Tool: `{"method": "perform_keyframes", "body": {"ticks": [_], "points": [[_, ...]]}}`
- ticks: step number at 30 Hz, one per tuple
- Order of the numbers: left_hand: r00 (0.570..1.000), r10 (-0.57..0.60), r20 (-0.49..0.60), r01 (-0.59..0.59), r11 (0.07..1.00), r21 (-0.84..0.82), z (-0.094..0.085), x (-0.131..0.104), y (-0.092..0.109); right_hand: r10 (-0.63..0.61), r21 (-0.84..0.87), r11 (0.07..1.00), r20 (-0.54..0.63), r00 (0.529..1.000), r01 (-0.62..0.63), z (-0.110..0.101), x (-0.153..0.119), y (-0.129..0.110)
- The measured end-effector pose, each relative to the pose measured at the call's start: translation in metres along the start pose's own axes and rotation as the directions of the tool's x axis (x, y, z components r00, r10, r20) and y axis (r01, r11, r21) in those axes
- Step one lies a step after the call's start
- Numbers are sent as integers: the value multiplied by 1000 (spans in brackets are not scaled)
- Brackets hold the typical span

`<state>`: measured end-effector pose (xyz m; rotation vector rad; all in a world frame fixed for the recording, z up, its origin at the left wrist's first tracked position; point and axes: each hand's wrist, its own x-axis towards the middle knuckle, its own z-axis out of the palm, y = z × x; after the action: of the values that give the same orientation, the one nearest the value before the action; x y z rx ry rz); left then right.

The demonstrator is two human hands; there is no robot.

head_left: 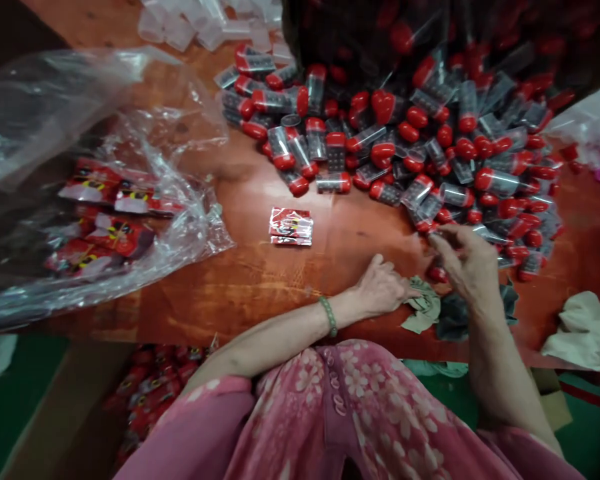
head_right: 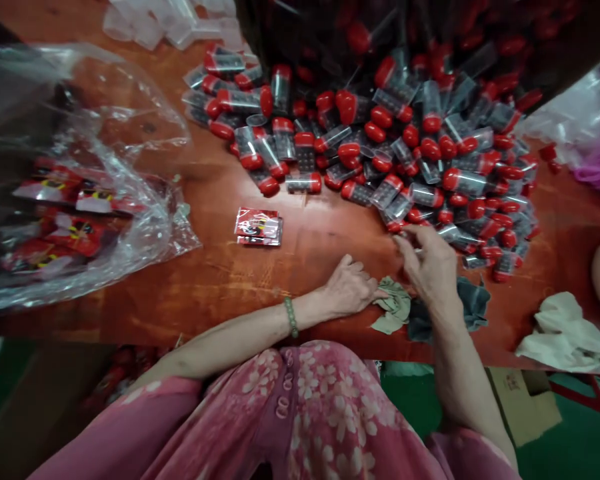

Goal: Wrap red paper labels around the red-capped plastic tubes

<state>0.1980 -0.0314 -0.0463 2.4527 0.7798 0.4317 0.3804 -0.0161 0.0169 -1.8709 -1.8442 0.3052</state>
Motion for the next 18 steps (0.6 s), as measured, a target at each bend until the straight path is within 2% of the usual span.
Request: {"method": "perform_keyframes", "body": {"ticks": [3,6,8,10,11,13,15,18], "points": [[999,-46,-26,44,997,-69,-22,0,5,195,-148,966,-120,974,-211,12,29,-7],[994,12,-112,-13,1000,-11,-64,-25,-3,289,-167,931,-205,935,-324,23,47,-15],[975,-60,-212,80,993,85,-91,-52,-21,314,-133,928,-220,924,-347,30,55,-18],[937,-209,-281,261,952,161,-109,-79,-45,332,-97,927,-236,913,-362,37,62,-19],[918,-266,-293,327,926,185,-114,-91,-57,347,-67,925,-249,904,-374,41,66,-19],[902,-322,-287,390,894,219,-115,-107,-79,392,24,916,-279,877,-401,49,71,-18],[908,-321,-270,386,892,237,-111,-115,-94,448,158,894,-291,845,-420,54,74,-16],[917,-297,-265,362,899,248,-103,-118,-106,516,323,844,-270,813,-429,57,73,-11]]}}
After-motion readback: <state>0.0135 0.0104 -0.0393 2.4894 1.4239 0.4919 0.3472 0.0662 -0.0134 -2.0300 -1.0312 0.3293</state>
